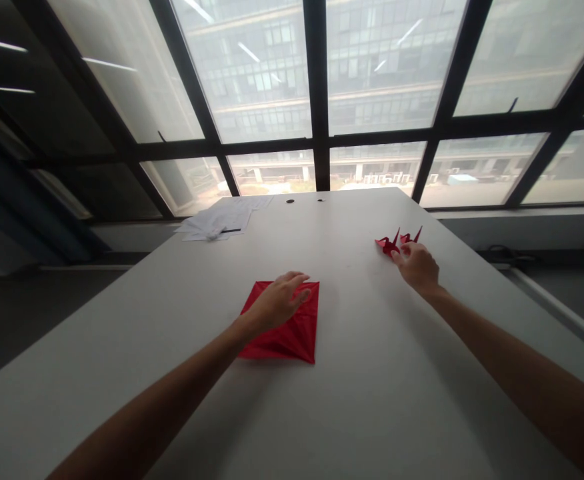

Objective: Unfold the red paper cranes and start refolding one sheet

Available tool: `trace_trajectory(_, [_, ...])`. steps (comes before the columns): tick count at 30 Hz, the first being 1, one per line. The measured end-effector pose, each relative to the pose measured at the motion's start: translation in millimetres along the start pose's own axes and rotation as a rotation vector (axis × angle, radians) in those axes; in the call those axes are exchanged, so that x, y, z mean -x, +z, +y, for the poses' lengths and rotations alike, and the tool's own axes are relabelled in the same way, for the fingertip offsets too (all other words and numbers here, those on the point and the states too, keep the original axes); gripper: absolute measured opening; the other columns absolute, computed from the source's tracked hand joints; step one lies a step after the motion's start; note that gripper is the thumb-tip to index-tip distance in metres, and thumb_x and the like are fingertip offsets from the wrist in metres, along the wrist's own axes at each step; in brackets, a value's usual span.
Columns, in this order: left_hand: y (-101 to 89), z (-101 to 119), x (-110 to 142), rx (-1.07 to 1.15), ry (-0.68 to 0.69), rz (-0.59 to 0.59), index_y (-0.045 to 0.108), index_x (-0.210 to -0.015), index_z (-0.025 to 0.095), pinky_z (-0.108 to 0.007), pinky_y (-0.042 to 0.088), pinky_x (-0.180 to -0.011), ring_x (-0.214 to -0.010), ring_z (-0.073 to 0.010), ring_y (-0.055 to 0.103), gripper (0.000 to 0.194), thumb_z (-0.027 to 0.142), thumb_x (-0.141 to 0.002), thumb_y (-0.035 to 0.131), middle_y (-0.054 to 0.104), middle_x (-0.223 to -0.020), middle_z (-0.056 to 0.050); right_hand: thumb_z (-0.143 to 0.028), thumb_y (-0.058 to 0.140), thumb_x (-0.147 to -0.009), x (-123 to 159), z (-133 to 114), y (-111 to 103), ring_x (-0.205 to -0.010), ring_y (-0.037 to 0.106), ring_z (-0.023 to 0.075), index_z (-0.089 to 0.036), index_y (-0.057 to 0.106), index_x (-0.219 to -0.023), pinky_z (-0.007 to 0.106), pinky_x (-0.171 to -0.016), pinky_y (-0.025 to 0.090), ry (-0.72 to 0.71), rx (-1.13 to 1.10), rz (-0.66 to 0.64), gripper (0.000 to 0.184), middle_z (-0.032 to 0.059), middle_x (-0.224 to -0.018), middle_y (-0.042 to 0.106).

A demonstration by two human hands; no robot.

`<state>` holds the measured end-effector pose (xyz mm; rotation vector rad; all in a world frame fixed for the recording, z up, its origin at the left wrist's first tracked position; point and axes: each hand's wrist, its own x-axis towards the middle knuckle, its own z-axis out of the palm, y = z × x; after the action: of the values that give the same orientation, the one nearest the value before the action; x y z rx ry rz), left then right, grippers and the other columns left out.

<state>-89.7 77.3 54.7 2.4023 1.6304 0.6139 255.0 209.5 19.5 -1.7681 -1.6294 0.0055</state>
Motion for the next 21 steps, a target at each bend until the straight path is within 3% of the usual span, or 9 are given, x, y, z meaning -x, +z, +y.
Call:
trace_trajectory(1, [4.5, 9, -11, 0.056, 0.026, -0.021, 0.059, -0.133, 0.023, -0.04, 0.047, -0.104, -0.119, -0.0242, 0.06, 0.043, 0.045, -0.1, 0.041, 0.061, -0.133, -0.009, -0.043, 0.058, -0.088, -2, -1, 4, -0.096, 0.065, 0.0294, -0.017, 0.064, -0.113, 0.038, -0.079, 0.047, 0.0, 0.05, -0.027, 0.037, 0.0147, -0.114, 0.066])
trace_trajectory(4, [27.5, 30, -41, 0.146, 0.064, 0.06, 0.067, -0.118, 0.02, -0.038, 0.05, -0.097, -0.106, -0.0229, 0.065, 0.033, 0.037, -0.098, 0.047, 0.069, -0.118, -0.008, -0.042, 0.057, -0.09, -3, -7, 16, -0.097, 0.065, 0.0322, -0.014, 0.06, -0.124, 0.041, -0.078, 0.049, -0.007, 0.187, -0.121, 0.044, 0.0199, -0.12, 0.061])
trace_trajectory(9, [63.3, 41, -63, 0.308, 0.128, 0.194, 0.069, -0.106, 0.018, -0.034, 0.053, -0.09, -0.095, -0.0195, 0.067, 0.023, 0.025, -0.097, 0.049, 0.072, -0.105, -0.007, -0.037, 0.047, -0.096, 8, -13, 23, -0.1, 0.064, 0.0326, -0.012, 0.067, -0.112, 0.042, -0.078, 0.05, -0.091, 0.329, -0.226, 0.036, 0.0223, -0.115, 0.061])
trace_trajectory(16, [68.9, 29, -49, 0.177, 0.245, 0.174, 0.067, -0.107, 0.02, -0.036, 0.05, -0.092, -0.098, -0.0204, 0.064, 0.022, 0.018, -0.096, 0.048, 0.071, -0.102, -0.007, -0.034, 0.041, -0.098, 60, -34, 2, -0.093, 0.063, 0.0286, -0.016, 0.069, -0.104, 0.036, -0.072, 0.047, -0.295, 0.338, -0.304, 0.034, 0.0171, -0.11, 0.063])
trace_trajectory(21, [70.4, 30, -49, 0.11, 0.176, 0.256, 0.065, -0.111, 0.021, -0.037, 0.049, -0.093, -0.1, -0.0211, 0.063, 0.023, 0.016, -0.095, 0.049, 0.069, -0.106, -0.007, -0.039, 0.042, -0.097, 102, -50, -25, -0.085, 0.064, 0.0242, -0.021, 0.07, -0.094, 0.033, -0.07, 0.044, -0.408, 0.186, -0.398, 0.033, 0.0108, -0.098, 0.067])
